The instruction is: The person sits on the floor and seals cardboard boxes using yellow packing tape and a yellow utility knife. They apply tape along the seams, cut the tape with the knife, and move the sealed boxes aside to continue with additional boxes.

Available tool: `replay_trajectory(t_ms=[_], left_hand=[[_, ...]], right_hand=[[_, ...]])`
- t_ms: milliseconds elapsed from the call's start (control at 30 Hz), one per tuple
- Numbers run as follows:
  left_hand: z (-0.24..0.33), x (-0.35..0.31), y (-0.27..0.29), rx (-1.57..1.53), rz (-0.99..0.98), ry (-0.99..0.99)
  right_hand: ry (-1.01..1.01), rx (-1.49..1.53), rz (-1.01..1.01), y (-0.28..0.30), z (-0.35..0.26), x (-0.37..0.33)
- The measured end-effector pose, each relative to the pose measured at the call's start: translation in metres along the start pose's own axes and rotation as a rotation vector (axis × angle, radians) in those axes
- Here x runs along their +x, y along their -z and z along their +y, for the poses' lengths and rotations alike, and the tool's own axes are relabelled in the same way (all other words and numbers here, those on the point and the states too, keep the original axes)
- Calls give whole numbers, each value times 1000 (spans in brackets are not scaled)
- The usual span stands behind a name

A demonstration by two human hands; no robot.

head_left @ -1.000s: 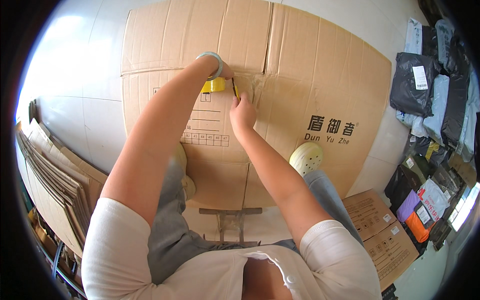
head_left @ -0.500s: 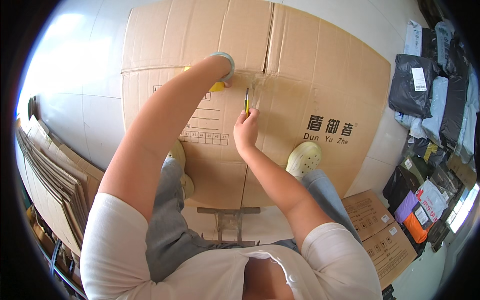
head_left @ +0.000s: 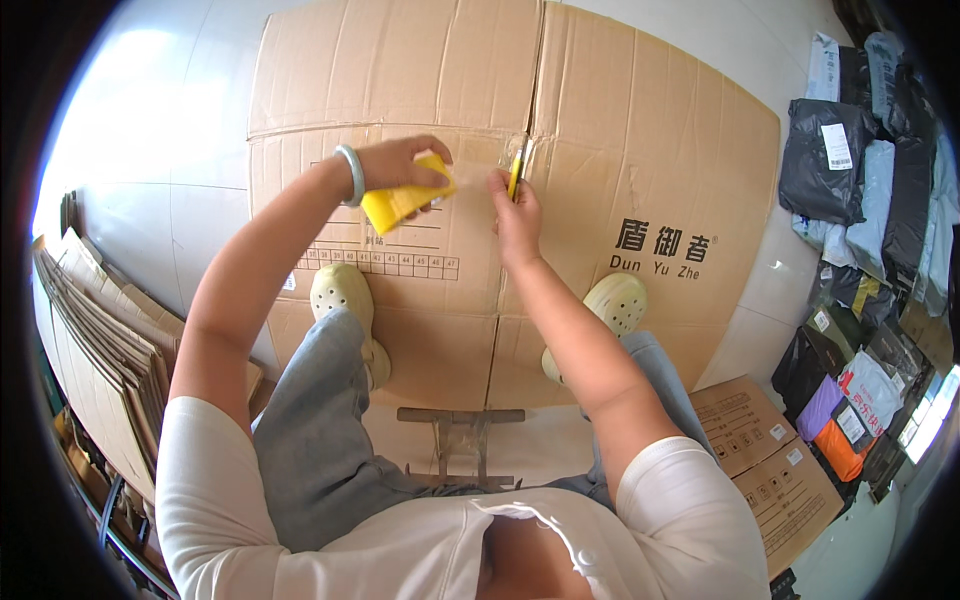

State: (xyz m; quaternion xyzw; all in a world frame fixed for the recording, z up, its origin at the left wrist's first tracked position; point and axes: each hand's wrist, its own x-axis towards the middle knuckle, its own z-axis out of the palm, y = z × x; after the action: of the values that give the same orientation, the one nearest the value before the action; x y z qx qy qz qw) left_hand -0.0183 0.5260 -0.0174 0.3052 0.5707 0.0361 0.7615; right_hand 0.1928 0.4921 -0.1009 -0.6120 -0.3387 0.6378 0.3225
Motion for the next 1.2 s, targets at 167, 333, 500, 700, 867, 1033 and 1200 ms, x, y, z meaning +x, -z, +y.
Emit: replay_trajectory(t_ms=[167,333,500,700,867,1033,1200], left_hand=[[-16,-1,-26,136,-11,23],[-34,10,-36,402,16,-70],[-47,12,-55,558,171,-119],[-46,12,-70,795,-31,-129],[-45,8,-60,1125,53,49],[-69,-2,-38,1150,259,-4],[-66,10,-48,1190,366,-6]], right_hand=[[-55,-146,-133,1,-22,-11],[12,-407,-138,19,-11,-14],[81,-564,49,20,4,-25],[-78,-745,271,37,23,-38],[-135,-686,516,66,49,-35],[0,-695,513,97,75,-15],[59,-698,527,98,89,-4]])
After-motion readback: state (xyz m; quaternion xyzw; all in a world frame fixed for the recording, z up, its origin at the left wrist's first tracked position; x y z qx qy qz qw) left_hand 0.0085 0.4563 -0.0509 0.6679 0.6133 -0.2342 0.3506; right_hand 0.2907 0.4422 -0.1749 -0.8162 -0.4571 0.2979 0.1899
